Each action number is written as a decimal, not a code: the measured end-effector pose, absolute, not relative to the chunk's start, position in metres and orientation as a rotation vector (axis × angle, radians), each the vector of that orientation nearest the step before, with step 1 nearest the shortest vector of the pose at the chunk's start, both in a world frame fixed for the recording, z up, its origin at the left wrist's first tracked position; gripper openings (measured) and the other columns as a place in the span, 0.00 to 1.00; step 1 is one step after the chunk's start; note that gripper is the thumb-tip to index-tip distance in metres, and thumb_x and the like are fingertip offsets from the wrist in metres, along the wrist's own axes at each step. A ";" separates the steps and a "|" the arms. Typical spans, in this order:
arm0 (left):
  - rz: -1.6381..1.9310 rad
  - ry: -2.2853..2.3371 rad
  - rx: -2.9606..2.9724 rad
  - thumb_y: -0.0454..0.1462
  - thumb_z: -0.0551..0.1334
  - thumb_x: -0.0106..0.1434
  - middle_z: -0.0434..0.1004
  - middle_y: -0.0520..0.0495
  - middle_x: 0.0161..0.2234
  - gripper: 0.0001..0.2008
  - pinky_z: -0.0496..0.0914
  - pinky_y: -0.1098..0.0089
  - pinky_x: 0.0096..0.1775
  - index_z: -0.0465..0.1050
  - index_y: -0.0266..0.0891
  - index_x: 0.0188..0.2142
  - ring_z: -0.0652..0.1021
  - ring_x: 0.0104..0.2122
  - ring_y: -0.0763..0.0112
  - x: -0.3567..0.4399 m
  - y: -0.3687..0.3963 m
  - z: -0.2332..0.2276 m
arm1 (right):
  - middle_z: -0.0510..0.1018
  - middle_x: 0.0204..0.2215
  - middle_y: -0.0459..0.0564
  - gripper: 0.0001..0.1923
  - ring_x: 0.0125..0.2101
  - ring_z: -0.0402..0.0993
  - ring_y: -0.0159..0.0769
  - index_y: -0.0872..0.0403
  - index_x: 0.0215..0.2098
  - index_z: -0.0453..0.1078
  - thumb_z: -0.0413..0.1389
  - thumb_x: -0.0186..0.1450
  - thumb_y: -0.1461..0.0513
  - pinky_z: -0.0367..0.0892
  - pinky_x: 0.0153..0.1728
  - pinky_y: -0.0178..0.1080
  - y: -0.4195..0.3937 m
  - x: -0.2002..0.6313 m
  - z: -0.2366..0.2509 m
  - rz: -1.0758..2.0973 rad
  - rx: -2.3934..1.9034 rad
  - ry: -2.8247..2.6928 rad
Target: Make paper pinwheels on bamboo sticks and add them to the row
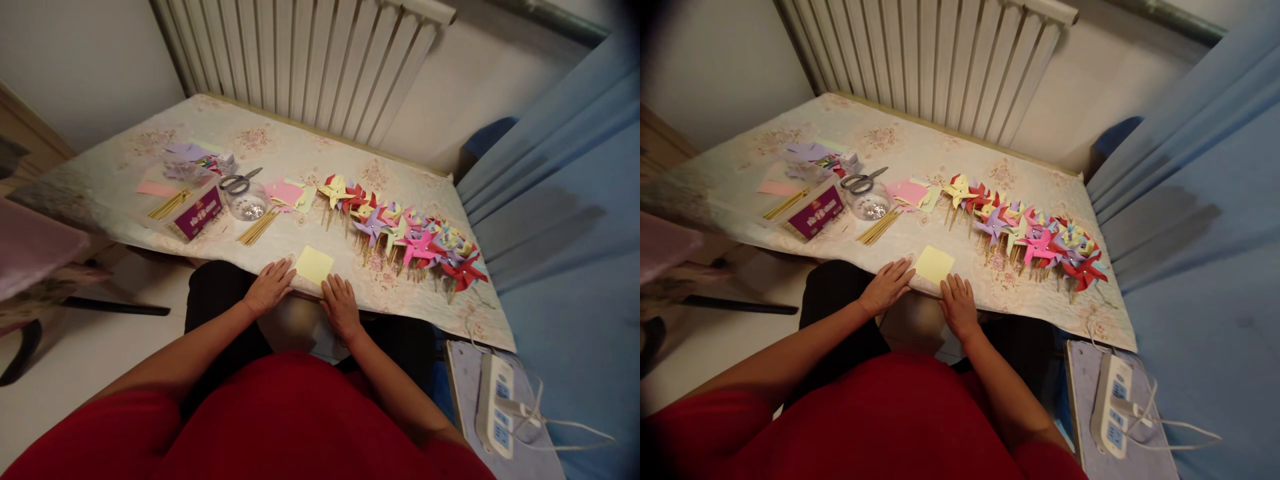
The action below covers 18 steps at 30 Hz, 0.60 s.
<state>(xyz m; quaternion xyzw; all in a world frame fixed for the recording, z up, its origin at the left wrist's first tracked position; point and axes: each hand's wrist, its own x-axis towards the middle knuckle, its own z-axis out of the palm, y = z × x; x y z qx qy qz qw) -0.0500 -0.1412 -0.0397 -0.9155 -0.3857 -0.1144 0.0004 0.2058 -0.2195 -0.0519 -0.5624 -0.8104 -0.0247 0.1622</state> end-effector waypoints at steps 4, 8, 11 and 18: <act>-0.456 -1.202 -2.904 0.41 0.51 0.69 0.57 0.35 0.65 0.22 0.54 0.53 0.63 0.62 0.36 0.60 0.56 0.66 0.56 -0.057 -0.143 -0.042 | 0.59 0.65 0.60 0.26 0.67 0.45 0.49 0.55 0.63 0.58 0.53 0.68 0.61 0.46 0.63 0.59 -0.225 0.208 -0.052 -0.057 -1.601 -2.294; -0.625 -1.314 -2.878 0.41 0.50 0.69 0.62 0.33 0.62 0.25 0.57 0.54 0.62 0.57 0.33 0.63 0.58 0.65 0.57 -0.057 -0.144 -0.039 | 0.62 0.63 0.60 0.24 0.66 0.49 0.47 0.55 0.63 0.59 0.51 0.69 0.61 0.49 0.63 0.57 -0.229 0.212 -0.054 -0.021 -1.578 -2.226; -0.689 -1.366 -2.851 0.40 0.49 0.70 0.60 0.34 0.63 0.27 0.58 0.55 0.61 0.52 0.33 0.65 0.57 0.65 0.58 -0.050 -0.142 -0.034 | 0.61 0.63 0.61 0.24 0.65 0.52 0.46 0.56 0.64 0.57 0.49 0.70 0.61 0.52 0.62 0.56 -0.227 0.209 -0.051 -0.014 -1.592 -2.144; -0.454 -1.278 -2.856 0.40 0.52 0.68 0.55 0.36 0.66 0.26 0.54 0.55 0.62 0.57 0.34 0.64 0.53 0.67 0.57 -0.031 -0.141 -0.036 | 0.58 0.65 0.58 0.28 0.67 0.45 0.50 0.57 0.65 0.55 0.52 0.69 0.59 0.46 0.64 0.56 -0.215 0.187 -0.042 -0.004 -1.653 -2.257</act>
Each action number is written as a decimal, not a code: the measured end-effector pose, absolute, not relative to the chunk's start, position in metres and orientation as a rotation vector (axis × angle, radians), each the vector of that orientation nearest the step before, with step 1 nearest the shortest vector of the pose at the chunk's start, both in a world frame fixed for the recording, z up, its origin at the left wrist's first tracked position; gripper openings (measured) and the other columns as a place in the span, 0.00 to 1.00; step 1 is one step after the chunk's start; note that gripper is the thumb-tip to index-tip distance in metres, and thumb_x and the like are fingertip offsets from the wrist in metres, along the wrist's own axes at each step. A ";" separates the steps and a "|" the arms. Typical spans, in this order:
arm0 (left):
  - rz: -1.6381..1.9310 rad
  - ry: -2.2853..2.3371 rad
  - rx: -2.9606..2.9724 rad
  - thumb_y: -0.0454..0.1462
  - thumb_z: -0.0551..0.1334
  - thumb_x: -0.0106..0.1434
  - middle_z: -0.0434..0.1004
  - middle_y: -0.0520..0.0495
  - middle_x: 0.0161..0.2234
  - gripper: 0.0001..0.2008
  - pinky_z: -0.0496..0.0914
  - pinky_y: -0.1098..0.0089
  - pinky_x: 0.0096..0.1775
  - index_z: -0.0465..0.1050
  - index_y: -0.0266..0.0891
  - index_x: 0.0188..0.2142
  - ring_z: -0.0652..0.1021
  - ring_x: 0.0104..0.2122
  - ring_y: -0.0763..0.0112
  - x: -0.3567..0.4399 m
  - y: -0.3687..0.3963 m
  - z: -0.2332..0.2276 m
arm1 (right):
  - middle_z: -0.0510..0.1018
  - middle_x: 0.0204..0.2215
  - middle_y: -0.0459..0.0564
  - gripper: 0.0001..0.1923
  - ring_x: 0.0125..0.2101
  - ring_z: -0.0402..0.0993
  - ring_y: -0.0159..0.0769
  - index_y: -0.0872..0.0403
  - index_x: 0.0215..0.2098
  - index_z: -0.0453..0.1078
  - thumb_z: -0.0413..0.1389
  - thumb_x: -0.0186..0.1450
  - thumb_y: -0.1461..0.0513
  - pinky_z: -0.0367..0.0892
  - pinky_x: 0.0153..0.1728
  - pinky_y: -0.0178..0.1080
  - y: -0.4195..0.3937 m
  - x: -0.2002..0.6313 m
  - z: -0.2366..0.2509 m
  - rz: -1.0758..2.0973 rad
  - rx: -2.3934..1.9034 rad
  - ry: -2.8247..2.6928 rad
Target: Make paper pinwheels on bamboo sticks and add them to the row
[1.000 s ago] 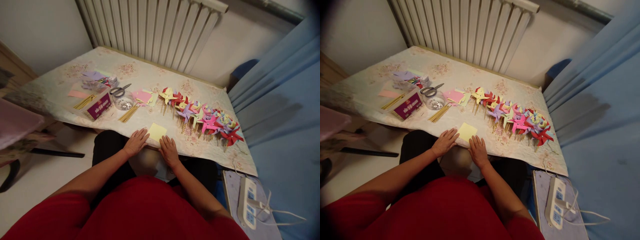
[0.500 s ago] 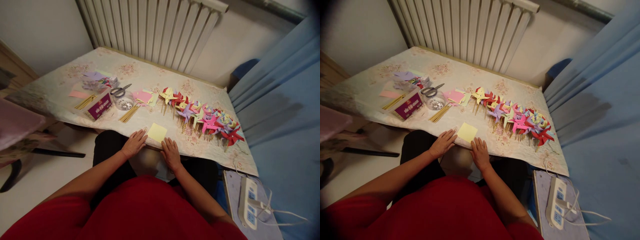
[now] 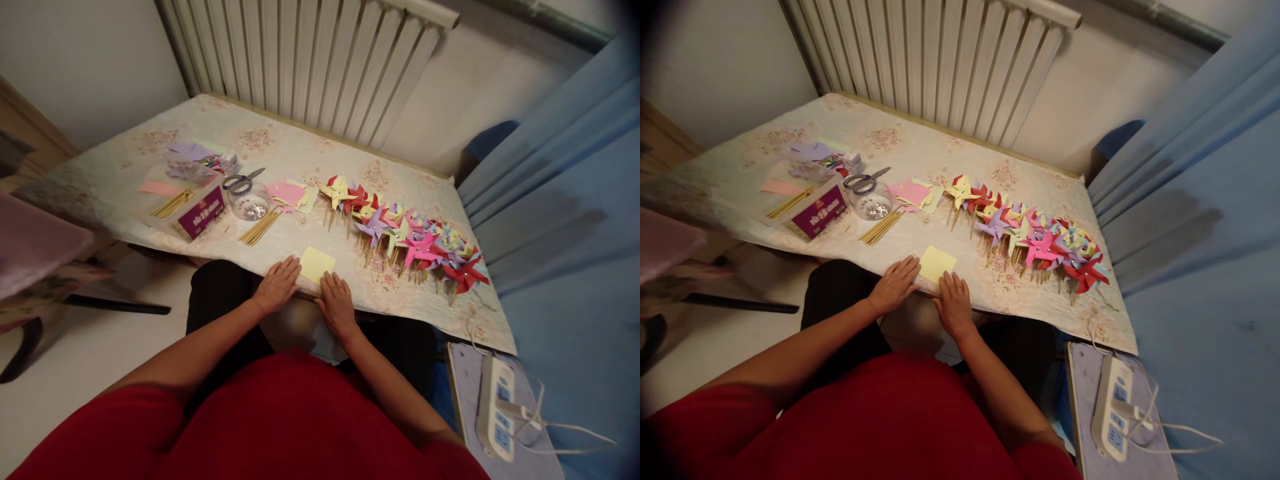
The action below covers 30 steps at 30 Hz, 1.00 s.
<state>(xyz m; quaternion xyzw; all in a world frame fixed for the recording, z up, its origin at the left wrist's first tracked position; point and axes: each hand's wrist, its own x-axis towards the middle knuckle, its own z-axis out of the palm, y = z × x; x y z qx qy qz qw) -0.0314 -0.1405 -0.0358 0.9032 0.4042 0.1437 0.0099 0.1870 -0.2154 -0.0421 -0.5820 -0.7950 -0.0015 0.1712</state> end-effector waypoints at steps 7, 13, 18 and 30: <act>0.381 1.226 2.901 0.41 0.51 0.69 0.53 0.39 0.67 0.27 0.50 0.55 0.64 0.55 0.34 0.65 0.51 0.68 0.59 -0.040 -0.139 -0.046 | 0.57 0.66 0.58 0.30 0.68 0.42 0.49 0.58 0.66 0.54 0.53 0.68 0.60 0.43 0.64 0.57 -0.218 0.192 -0.046 -0.027 -1.668 -2.357; 0.392 1.218 2.881 0.41 0.52 0.68 0.54 0.38 0.67 0.27 0.50 0.54 0.64 0.55 0.35 0.65 0.51 0.67 0.59 -0.043 -0.142 -0.045 | 0.58 0.66 0.57 0.29 0.67 0.44 0.50 0.57 0.65 0.55 0.54 0.67 0.61 0.43 0.64 0.58 -0.225 0.197 -0.045 -0.035 -1.685 -2.337; 0.483 1.288 2.796 0.42 0.51 0.69 0.56 0.36 0.66 0.25 0.54 0.54 0.63 0.59 0.34 0.62 0.54 0.67 0.58 -0.037 -0.141 -0.036 | 0.60 0.65 0.56 0.28 0.67 0.45 0.50 0.57 0.65 0.57 0.53 0.68 0.61 0.44 0.64 0.58 -0.231 0.200 -0.045 -0.005 -1.661 -2.304; 0.458 1.268 2.785 0.43 0.49 0.69 0.57 0.36 0.65 0.26 0.53 0.53 0.63 0.59 0.32 0.63 0.56 0.66 0.55 0.033 -0.118 -0.022 | 0.64 0.62 0.58 0.23 0.65 0.51 0.45 0.57 0.63 0.58 0.45 0.71 0.62 0.53 0.61 0.52 -0.199 0.209 -0.040 0.043 -1.640 -2.106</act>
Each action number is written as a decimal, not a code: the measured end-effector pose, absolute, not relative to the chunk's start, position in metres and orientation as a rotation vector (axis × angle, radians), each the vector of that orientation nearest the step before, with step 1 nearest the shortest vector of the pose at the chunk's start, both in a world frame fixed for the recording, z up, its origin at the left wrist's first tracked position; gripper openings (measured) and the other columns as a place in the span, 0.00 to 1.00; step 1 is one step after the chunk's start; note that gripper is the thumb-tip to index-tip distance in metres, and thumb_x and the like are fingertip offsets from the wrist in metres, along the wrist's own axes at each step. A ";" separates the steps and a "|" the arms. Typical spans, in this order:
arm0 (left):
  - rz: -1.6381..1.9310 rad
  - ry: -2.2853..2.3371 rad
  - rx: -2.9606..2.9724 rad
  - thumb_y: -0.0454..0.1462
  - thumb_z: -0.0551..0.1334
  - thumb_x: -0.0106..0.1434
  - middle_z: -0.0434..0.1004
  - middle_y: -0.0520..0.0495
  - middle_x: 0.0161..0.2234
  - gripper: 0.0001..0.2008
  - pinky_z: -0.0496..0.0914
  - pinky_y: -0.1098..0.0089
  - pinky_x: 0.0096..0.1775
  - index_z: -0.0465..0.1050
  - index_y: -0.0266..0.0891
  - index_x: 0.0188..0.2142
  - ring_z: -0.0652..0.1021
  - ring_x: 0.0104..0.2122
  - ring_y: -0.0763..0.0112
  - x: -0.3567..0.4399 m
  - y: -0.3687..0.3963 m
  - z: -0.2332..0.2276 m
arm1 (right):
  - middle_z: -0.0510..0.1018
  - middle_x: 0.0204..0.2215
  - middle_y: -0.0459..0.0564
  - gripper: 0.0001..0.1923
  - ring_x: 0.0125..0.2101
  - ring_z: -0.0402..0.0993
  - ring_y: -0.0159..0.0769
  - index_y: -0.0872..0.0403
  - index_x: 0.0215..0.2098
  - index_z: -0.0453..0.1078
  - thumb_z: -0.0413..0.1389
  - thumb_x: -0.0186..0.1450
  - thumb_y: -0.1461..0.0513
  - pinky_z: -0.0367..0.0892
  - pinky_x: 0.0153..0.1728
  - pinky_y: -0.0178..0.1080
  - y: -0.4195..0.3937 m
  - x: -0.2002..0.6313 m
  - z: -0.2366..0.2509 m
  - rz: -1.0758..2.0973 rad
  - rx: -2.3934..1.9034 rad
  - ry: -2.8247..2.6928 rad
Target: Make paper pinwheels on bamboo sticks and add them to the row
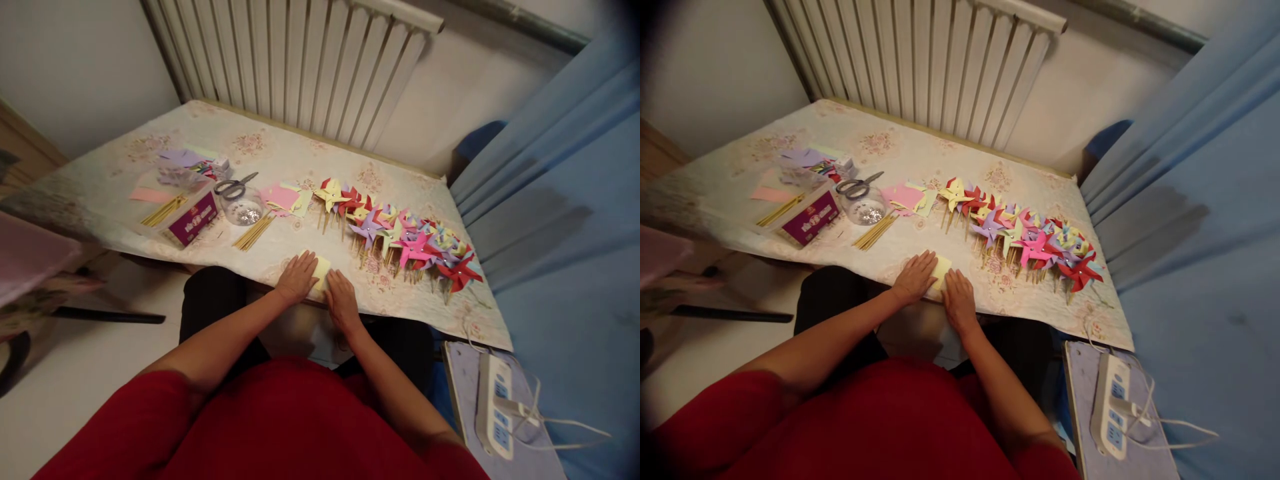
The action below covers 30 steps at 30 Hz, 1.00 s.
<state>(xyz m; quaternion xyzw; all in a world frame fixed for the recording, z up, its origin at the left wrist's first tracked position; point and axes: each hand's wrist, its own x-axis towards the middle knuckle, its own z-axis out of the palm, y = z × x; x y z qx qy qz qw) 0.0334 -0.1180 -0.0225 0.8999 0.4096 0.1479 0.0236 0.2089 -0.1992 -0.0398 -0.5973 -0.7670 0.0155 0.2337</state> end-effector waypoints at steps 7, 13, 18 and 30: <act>0.357 1.333 2.782 0.46 0.49 0.68 0.55 0.40 0.66 0.28 0.51 0.50 0.63 0.57 0.39 0.65 0.54 0.66 0.54 0.033 -0.113 -0.034 | 0.63 0.63 0.57 0.24 0.66 0.49 0.49 0.55 0.63 0.59 0.48 0.70 0.58 0.49 0.62 0.56 -0.165 0.208 -0.036 0.024 -1.711 -2.232; 0.328 1.333 2.796 0.46 0.48 0.69 0.54 0.40 0.67 0.29 0.51 0.49 0.63 0.57 0.37 0.65 0.54 0.66 0.54 0.033 -0.114 -0.032 | 0.64 0.62 0.60 0.25 0.65 0.51 0.51 0.57 0.62 0.61 0.49 0.70 0.54 0.47 0.62 0.58 -0.160 0.208 -0.041 -0.011 -1.735 -2.203; 0.316 1.338 2.799 0.46 0.48 0.69 0.54 0.40 0.67 0.28 0.51 0.49 0.63 0.57 0.37 0.65 0.54 0.66 0.54 0.034 -0.114 -0.032 | 0.63 0.62 0.61 0.24 0.64 0.52 0.51 0.58 0.61 0.61 0.48 0.71 0.55 0.48 0.62 0.57 -0.162 0.210 -0.039 0.007 -1.773 -2.145; 0.348 1.340 2.795 0.46 0.47 0.69 0.55 0.40 0.67 0.28 0.51 0.49 0.63 0.58 0.36 0.65 0.54 0.66 0.54 0.035 -0.113 -0.033 | 0.63 0.63 0.55 0.23 0.64 0.53 0.41 0.56 0.63 0.59 0.43 0.72 0.61 0.49 0.63 0.50 -0.172 0.220 -0.041 -0.010 -1.695 -2.100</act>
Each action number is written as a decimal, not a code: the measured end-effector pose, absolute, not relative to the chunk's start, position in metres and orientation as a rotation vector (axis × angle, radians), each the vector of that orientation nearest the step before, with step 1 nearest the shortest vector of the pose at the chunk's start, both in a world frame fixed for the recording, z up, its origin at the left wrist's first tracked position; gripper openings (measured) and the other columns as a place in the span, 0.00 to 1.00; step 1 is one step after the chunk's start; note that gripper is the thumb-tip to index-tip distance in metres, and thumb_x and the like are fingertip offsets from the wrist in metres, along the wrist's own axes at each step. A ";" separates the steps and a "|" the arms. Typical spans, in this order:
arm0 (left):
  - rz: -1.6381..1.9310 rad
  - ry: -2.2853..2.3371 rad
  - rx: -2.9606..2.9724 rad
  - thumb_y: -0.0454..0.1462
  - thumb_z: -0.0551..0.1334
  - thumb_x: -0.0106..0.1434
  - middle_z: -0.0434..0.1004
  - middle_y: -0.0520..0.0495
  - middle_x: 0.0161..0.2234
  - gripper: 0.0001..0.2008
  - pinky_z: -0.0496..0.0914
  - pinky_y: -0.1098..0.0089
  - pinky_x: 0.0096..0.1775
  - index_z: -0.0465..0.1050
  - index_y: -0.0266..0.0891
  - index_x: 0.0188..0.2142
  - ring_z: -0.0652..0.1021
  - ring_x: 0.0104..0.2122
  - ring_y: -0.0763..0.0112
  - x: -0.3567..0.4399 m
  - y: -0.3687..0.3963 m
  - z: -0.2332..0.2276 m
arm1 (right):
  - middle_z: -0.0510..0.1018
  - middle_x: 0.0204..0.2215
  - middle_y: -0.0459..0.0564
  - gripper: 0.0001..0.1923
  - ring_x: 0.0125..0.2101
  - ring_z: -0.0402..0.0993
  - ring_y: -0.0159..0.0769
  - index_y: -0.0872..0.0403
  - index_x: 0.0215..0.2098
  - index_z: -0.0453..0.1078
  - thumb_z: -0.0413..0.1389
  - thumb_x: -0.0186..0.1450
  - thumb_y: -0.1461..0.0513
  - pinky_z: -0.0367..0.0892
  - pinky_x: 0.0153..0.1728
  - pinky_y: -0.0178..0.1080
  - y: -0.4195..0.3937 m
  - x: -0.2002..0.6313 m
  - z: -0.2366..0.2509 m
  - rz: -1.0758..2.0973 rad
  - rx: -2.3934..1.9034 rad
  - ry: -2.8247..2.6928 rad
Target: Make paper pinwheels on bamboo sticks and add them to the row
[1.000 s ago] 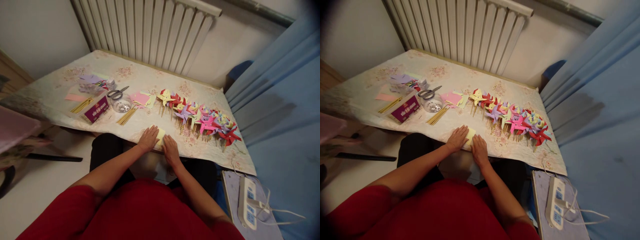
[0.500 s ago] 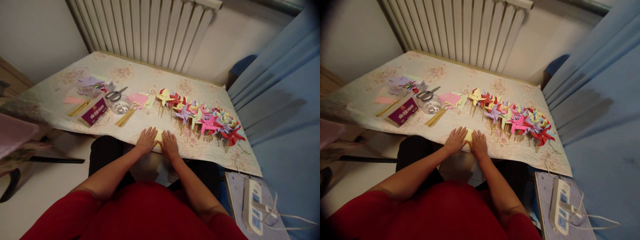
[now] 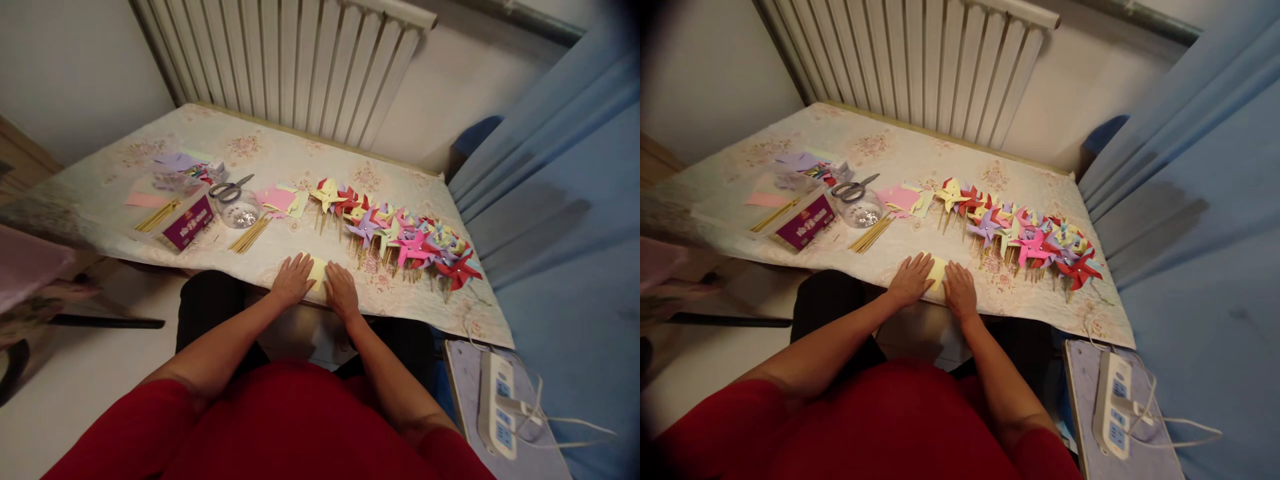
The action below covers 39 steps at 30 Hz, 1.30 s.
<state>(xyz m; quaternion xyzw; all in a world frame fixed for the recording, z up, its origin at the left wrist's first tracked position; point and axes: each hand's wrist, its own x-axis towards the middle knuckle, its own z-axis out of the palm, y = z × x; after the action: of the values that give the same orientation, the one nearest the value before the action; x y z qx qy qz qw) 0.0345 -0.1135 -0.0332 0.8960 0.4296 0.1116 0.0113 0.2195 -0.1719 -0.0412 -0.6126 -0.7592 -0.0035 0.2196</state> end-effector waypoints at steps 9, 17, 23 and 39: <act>0.351 1.335 2.773 0.47 0.48 0.69 0.54 0.40 0.67 0.28 0.51 0.50 0.63 0.58 0.38 0.64 0.54 0.66 0.54 0.034 -0.113 -0.033 | 0.65 0.62 0.52 0.22 0.65 0.51 0.46 0.53 0.61 0.62 0.49 0.70 0.59 0.48 0.62 0.54 -0.178 0.215 -0.040 -0.045 -1.672 -2.244; 0.356 1.314 2.806 0.46 0.49 0.69 0.55 0.40 0.67 0.28 0.51 0.48 0.63 0.58 0.39 0.65 0.54 0.66 0.53 0.022 -0.116 -0.034 | 0.65 0.62 0.54 0.22 0.65 0.51 0.46 0.53 0.61 0.62 0.49 0.70 0.60 0.48 0.62 0.55 -0.178 0.215 -0.042 -0.065 -1.668 -2.259; 0.374 1.336 2.814 0.45 0.50 0.68 0.54 0.40 0.67 0.28 0.50 0.48 0.63 0.57 0.39 0.65 0.54 0.67 0.53 0.007 -0.120 -0.035 | 0.65 0.62 0.54 0.22 0.65 0.51 0.46 0.53 0.61 0.62 0.49 0.70 0.60 0.48 0.62 0.54 -0.179 0.214 -0.041 -0.085 -1.661 -2.257; 0.386 1.335 2.806 0.45 0.49 0.69 0.54 0.40 0.67 0.28 0.52 0.55 0.63 0.56 0.38 0.65 0.55 0.66 0.58 -0.029 -0.120 -0.043 | 0.65 0.62 0.56 0.22 0.65 0.53 0.44 0.56 0.61 0.62 0.50 0.70 0.58 0.48 0.63 0.52 -0.187 0.215 -0.047 -0.062 -1.634 -2.211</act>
<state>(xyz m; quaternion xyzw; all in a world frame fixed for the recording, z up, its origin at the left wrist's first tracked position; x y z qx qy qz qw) -0.0287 -0.1201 -0.0429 0.8961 0.4264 0.1233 0.0052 0.2150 -0.1874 -0.0472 -0.5828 -0.7887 -0.0222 0.1945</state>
